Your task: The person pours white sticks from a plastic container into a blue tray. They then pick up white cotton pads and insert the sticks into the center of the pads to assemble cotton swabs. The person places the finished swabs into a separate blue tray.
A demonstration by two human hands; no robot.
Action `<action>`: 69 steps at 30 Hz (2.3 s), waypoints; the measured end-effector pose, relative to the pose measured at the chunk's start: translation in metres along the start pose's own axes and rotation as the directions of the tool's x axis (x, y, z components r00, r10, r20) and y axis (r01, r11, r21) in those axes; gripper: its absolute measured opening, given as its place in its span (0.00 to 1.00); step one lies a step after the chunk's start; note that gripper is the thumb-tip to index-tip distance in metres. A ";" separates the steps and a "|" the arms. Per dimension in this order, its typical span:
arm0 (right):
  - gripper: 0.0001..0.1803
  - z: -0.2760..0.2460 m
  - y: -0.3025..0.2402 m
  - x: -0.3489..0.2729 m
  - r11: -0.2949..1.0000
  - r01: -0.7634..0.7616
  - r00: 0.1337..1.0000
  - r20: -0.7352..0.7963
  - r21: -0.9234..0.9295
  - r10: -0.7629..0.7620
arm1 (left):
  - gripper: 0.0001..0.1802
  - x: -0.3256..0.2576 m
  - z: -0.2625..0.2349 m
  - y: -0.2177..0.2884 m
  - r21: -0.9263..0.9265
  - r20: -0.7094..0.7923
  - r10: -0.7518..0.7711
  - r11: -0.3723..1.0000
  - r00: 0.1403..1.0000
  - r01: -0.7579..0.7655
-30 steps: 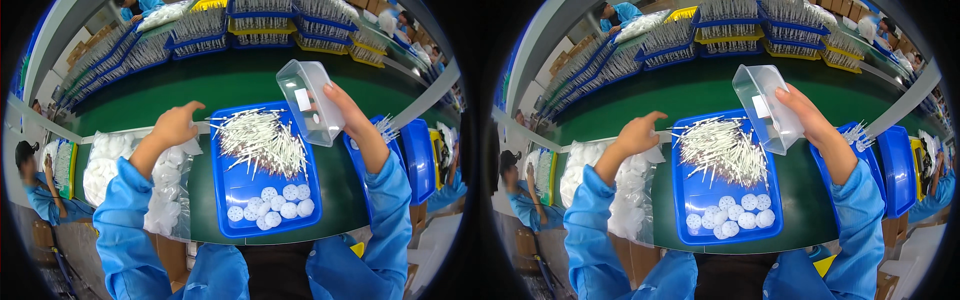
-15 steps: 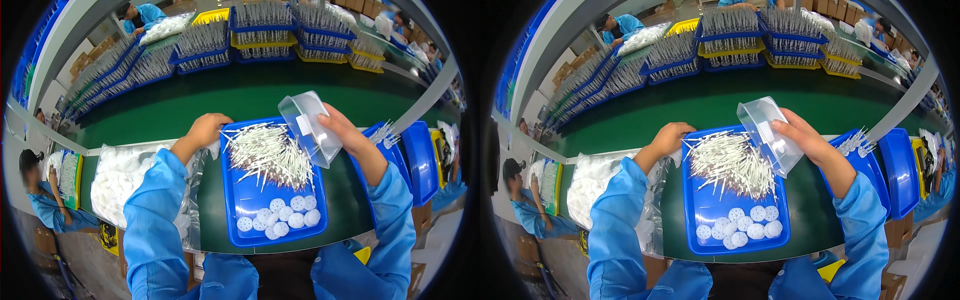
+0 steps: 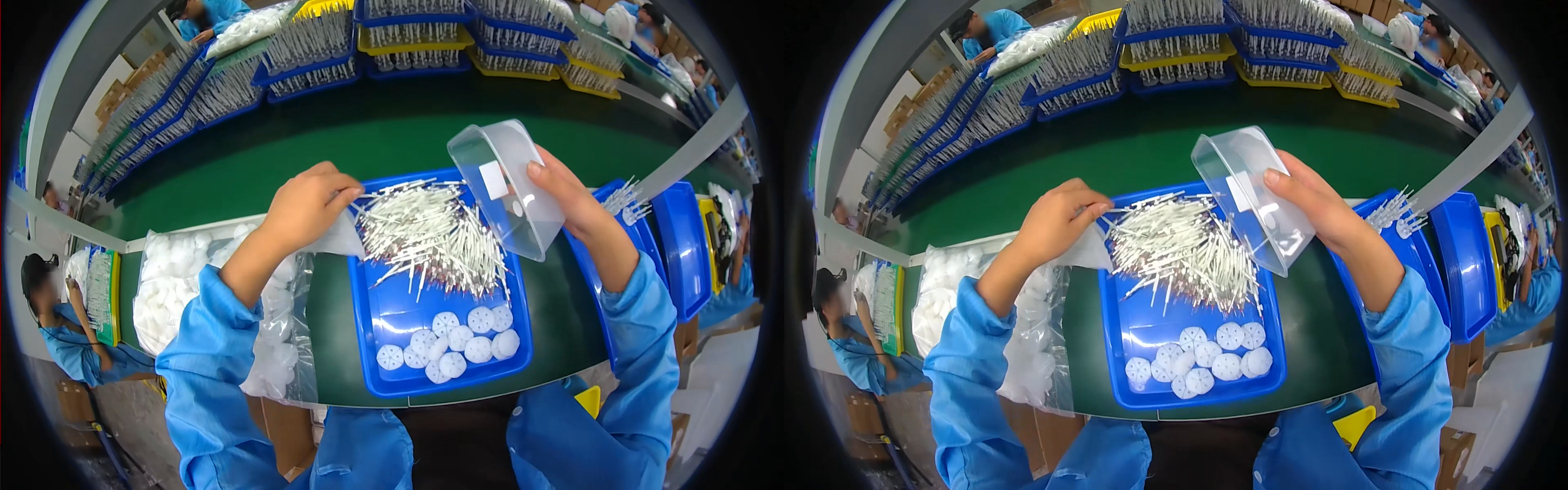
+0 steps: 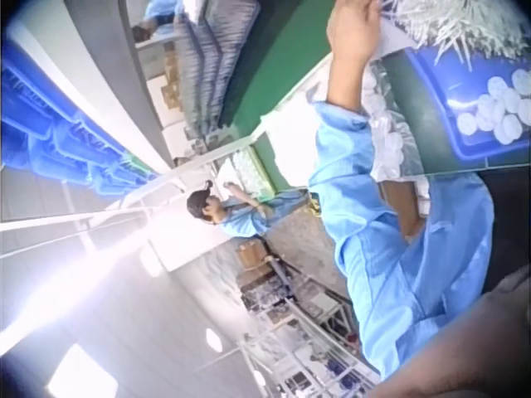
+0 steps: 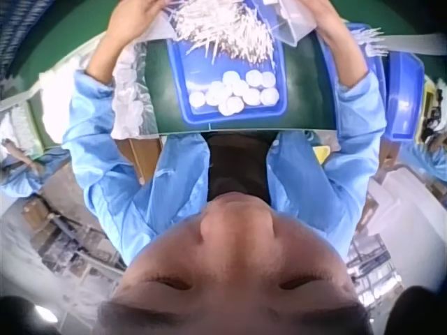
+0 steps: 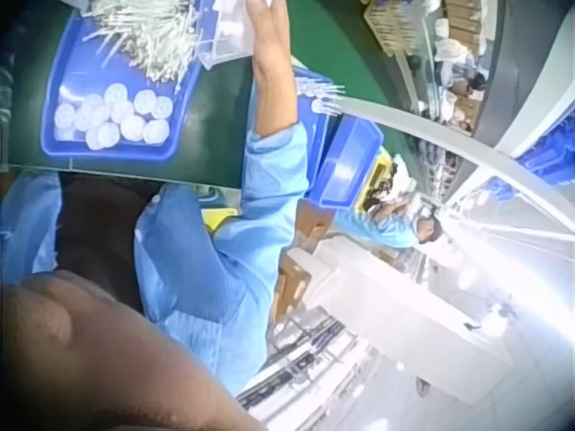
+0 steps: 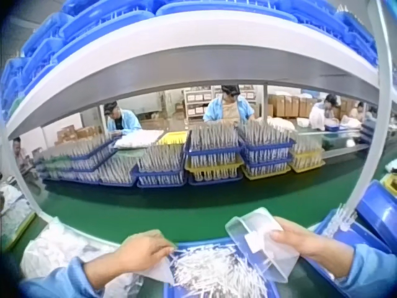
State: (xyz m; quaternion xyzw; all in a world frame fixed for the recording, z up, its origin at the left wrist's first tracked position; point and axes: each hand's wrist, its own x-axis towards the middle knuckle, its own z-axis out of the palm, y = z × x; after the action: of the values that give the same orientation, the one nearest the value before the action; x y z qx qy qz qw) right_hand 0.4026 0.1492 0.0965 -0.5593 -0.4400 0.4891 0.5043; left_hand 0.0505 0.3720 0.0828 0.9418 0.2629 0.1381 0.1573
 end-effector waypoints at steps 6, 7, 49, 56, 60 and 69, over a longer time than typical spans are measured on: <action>0.47 0.003 0.010 -0.003 0.977 0.015 0.999 0.024 0.213 -0.021 | 0.23 -0.039 0.023 0.022 0.449 -0.025 0.076 0.892 0.997 -0.057; 0.46 0.000 0.015 -0.004 0.965 0.010 1.000 0.009 0.262 -0.013 | 0.25 -0.044 0.023 0.028 0.461 -0.014 0.114 0.883 0.993 -0.095; 0.52 0.043 0.055 -0.331 0.615 0.313 0.896 -0.439 0.724 0.062 | 0.22 -0.147 0.046 0.336 0.072 -0.124 0.992 0.021 0.012 -0.997; 0.49 -0.074 0.196 -0.431 0.761 -0.629 0.776 -0.054 -0.159 0.629 | 0.17 -0.121 0.008 0.305 0.078 0.392 0.898 0.182 0.198 -0.980; 0.43 -0.095 0.281 -0.410 0.773 -0.581 0.601 -0.775 -0.255 0.196 | 0.20 -0.121 0.009 0.316 0.031 0.451 0.868 0.217 0.207 -0.976; 0.11 -0.031 0.187 -0.388 0.804 -0.443 0.868 -0.413 -0.396 0.275 | 0.16 -0.123 -0.006 0.229 0.189 0.437 0.625 0.639 0.647 -0.745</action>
State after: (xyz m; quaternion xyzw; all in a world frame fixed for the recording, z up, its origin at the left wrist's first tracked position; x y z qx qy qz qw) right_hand 0.3805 -0.2564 -0.0492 -0.8149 -0.3386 0.3502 0.3139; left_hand 0.0503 0.1207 0.1509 0.9905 -0.1304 -0.0218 -0.0377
